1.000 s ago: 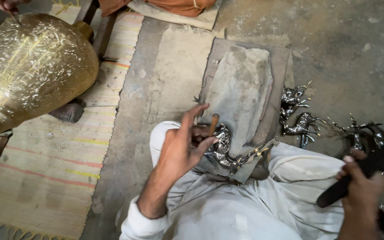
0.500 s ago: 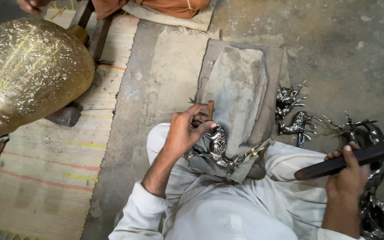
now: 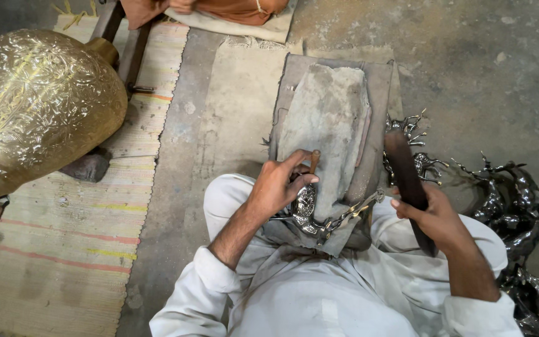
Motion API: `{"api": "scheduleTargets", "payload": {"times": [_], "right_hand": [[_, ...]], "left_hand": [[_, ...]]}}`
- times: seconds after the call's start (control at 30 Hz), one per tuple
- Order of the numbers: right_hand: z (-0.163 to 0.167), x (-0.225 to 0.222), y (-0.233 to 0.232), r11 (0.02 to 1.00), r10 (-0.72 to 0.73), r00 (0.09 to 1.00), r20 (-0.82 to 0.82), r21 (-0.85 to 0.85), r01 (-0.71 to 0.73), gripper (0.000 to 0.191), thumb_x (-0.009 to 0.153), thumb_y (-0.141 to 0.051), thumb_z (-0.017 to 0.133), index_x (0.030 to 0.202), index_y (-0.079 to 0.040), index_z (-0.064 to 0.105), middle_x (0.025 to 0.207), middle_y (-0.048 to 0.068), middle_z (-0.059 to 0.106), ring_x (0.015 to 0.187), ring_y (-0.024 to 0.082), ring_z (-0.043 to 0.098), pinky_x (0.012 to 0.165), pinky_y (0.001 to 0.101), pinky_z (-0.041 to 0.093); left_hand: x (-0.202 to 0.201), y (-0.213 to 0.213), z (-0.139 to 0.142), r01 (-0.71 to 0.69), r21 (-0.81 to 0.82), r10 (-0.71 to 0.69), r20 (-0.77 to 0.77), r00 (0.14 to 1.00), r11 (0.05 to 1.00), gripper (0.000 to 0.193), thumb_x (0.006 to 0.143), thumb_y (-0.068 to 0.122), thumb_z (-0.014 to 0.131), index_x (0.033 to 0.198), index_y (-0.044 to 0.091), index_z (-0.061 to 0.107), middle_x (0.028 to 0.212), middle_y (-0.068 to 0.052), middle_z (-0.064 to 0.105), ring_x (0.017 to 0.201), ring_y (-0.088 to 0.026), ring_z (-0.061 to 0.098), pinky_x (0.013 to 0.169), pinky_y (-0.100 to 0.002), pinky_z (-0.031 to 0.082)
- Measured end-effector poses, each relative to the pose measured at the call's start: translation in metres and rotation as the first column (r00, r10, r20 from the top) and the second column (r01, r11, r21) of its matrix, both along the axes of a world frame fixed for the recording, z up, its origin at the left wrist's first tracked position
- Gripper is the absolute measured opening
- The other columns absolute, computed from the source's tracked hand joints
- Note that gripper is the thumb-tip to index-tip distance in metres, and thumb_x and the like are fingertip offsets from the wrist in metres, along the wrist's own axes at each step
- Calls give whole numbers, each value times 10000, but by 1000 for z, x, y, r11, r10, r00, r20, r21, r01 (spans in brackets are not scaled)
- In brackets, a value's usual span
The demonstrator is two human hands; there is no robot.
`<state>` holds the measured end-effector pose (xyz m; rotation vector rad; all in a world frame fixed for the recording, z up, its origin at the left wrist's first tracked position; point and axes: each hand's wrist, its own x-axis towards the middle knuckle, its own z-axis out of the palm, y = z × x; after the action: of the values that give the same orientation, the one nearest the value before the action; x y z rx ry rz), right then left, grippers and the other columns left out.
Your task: The person sits cross-legged on the floor holding a silver horse figurine against a stone block, positioning a small punch on the ornament and striking it with a wooden mallet to shape the metal details, repositioning the figurine and punch repeatedly as they work.
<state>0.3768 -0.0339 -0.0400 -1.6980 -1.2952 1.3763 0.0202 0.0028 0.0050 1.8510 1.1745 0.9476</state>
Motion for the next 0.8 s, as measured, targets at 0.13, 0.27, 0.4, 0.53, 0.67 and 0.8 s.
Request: {"api": "scheduleTargets", "payload": {"times": [0.13, 0.27, 0.4, 0.53, 0.67, 0.8], "right_hand": [[33, -26, 22, 980, 144, 964, 225, 102, -171, 316, 840, -266, 827, 1023, -32, 717, 755, 26, 654, 677, 116, 576, 605, 318, 467], [67, -45, 37, 956, 187, 731, 656, 48, -288, 415, 786, -408, 856, 978, -67, 720, 631, 96, 650, 543, 207, 599, 543, 388, 468], [85, -61, 47, 908, 88, 702, 706, 234, -349, 405, 812, -424, 826, 1040, -105, 723, 617, 111, 646, 543, 250, 636, 571, 404, 480], [97, -62, 57, 773, -36, 621, 783, 415, -480, 357, 780, -265, 830, 1076, -103, 713, 706, 63, 673, 719, 263, 666, 785, 449, 487], [107, -55, 63, 633, -32, 535, 844, 432, -642, 307, 748, -158, 831, 1032, -132, 717, 814, 56, 696, 908, 294, 658, 938, 468, 450], [111, -54, 68, 639, -44, 486, 873, 398, -658, 397, 679, -147, 824, 1060, -106, 720, 904, 88, 710, 908, 322, 652, 858, 475, 460]], "left_hand": [[1, 1, 0, 24, 49, -23, -20, 1000, 999, 400, 908, 209, 786, 1219, 58, 585, 922, -171, 780, 864, -329, 780, 692, -404, 601], [2, -1, -2, 34, 97, -30, -45, 999, 995, 388, 923, 213, 775, 1223, 69, 577, 923, -169, 777, 868, -347, 769, 689, -422, 599], [3, 0, -5, 18, 86, -11, -85, 996, 996, 393, 926, 225, 772, 1228, 71, 572, 889, -161, 778, 833, -363, 758, 681, -449, 585], [4, 0, -7, 14, 95, -7, -69, 998, 995, 387, 932, 232, 764, 1225, 69, 569, 888, -156, 777, 839, -354, 764, 689, -442, 589], [6, 0, -7, 14, 95, -4, -106, 994, 995, 408, 922, 248, 768, 1227, 65, 568, 866, -156, 778, 826, -358, 756, 676, -455, 575], [7, 0, -7, 10, 94, 0, -107, 994, 995, 399, 927, 263, 766, 1218, 71, 571, 869, -152, 773, 810, -354, 755, 677, -456, 580]]}}
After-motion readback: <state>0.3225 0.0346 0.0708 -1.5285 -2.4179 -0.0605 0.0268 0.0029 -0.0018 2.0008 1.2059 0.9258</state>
